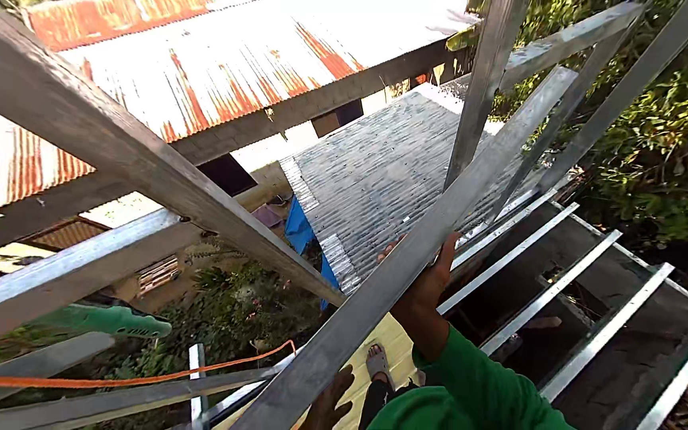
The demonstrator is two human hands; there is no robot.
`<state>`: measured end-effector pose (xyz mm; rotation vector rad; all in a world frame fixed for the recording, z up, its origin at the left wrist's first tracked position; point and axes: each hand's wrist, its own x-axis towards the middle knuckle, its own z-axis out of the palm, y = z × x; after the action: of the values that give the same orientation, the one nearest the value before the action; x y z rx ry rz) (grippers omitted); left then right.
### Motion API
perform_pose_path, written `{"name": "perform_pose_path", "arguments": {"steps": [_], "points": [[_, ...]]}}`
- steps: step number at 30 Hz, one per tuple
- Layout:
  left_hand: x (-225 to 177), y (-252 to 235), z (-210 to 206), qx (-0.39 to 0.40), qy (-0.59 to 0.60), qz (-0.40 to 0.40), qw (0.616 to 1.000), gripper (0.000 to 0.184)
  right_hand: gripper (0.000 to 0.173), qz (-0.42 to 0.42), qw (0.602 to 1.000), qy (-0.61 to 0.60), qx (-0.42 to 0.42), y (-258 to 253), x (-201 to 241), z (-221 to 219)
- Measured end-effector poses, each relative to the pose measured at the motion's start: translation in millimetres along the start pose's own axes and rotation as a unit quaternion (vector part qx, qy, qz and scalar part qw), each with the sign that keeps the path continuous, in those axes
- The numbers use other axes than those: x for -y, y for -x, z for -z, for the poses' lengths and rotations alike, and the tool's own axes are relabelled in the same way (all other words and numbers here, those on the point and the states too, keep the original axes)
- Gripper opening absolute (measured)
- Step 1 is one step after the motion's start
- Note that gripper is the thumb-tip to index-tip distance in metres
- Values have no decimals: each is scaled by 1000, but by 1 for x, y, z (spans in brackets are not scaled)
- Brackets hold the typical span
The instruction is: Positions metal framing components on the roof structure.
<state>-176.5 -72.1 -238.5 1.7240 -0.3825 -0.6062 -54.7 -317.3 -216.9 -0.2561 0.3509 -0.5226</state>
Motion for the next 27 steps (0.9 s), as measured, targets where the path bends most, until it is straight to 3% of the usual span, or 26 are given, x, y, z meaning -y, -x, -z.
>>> {"name": "perform_pose_path", "arguments": {"steps": [2, 5, 8, 12, 15, 18, 20, 22, 25, 27], "points": [[23, -31, -8, -105, 200, -95, 969, 88, 78, -21, 1000, 3, 4, 10, -10, -7], [7, -49, -11, -199, 412, -197, 867, 72, 82, -77, 994, 55, 56, 32, -20, -3], [-8, -37, 3, -245, 456, -245, 820, 53, 80, -88, 965, 151, 197, 31, -13, 11], [-17, -3, 46, -271, 392, -342, 810, 57, 81, -68, 940, 130, 307, 1, 32, 16], [-46, 18, 79, -275, 280, -404, 826, 58, 75, -56, 949, 101, 293, -21, 57, 28], [-80, 16, 87, -315, 238, -418, 818, 51, 61, -124, 965, 115, 201, -5, 45, 56], [-98, 1, 79, -389, 221, -402, 799, 55, 53, -184, 969, 118, 113, 16, 34, 75], [-105, -23, 66, -405, 221, -369, 807, 71, 52, -234, 967, 85, 61, 33, 25, 90], [-82, -73, 26, -388, 271, -321, 821, 82, 52, -293, 954, 28, 56, 53, 24, 102], [-77, -102, 5, -387, 352, -332, 784, 69, 55, -306, 947, 19, 96, 63, 28, 105]]}}
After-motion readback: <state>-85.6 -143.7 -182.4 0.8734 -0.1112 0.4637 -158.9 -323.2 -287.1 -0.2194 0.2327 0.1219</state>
